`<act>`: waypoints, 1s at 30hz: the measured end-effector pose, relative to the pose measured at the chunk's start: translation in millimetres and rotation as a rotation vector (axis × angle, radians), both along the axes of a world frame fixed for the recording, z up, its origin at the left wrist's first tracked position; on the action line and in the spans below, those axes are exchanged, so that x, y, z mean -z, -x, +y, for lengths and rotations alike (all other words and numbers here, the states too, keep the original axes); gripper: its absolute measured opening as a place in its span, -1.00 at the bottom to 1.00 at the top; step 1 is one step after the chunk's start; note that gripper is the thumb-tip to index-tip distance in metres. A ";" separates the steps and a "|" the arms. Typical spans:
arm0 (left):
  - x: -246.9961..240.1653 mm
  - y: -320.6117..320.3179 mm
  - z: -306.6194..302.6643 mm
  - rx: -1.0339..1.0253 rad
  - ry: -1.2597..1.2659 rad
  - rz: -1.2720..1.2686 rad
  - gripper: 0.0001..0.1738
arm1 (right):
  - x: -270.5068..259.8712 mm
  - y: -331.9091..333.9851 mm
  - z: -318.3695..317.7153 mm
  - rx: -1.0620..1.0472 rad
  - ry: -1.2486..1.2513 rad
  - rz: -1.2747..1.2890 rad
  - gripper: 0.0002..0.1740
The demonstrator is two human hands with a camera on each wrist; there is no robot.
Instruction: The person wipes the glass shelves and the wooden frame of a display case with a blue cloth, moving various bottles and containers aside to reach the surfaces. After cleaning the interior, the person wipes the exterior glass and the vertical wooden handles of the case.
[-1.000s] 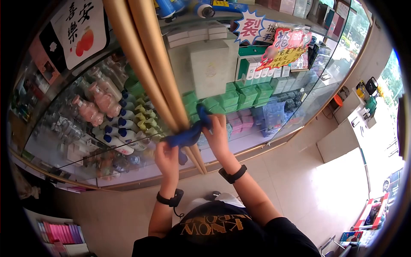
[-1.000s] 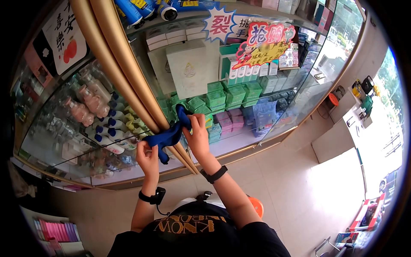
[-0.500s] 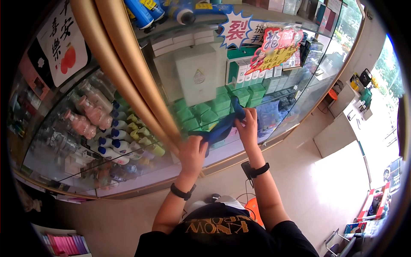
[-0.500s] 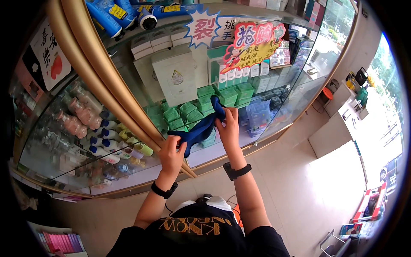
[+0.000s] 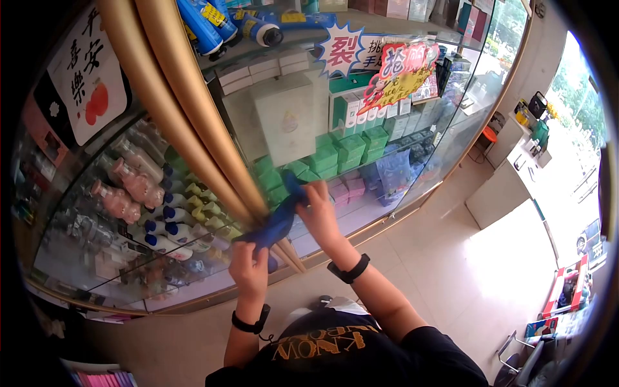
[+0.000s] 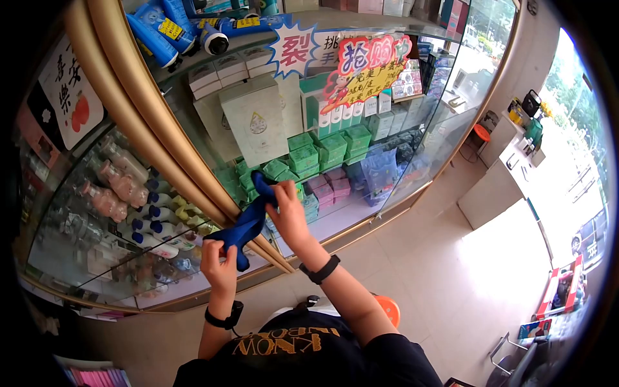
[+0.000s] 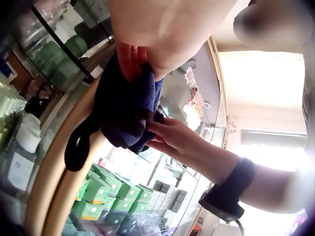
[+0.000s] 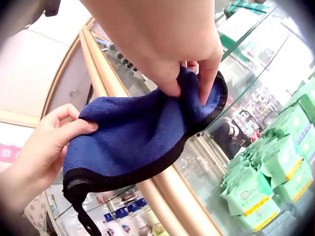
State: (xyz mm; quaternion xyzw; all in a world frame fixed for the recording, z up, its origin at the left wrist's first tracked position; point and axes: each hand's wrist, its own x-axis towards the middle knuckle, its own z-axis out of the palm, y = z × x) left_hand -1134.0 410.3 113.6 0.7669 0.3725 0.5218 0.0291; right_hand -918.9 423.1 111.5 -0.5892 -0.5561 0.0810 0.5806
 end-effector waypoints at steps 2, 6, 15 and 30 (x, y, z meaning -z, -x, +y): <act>-4.3 10.8 -2.0 -0.013 -0.007 -0.036 -0.69 | -2.1 15.5 1.2 -0.022 -0.026 -0.043 -0.49; -2.0 17.4 -1.5 0.001 0.050 -0.091 -0.69 | -8.4 24.4 -1.8 0.001 -0.022 -0.075 -0.51; -0.6 -15.1 9.6 0.195 0.058 0.025 -0.66 | 2.3 -18.9 -4.5 0.115 -0.017 -0.002 -0.50; -21.3 -204.4 42.4 0.517 -0.037 0.159 -0.72 | 16.2 -204.8 -14.7 0.450 -0.101 0.080 -0.53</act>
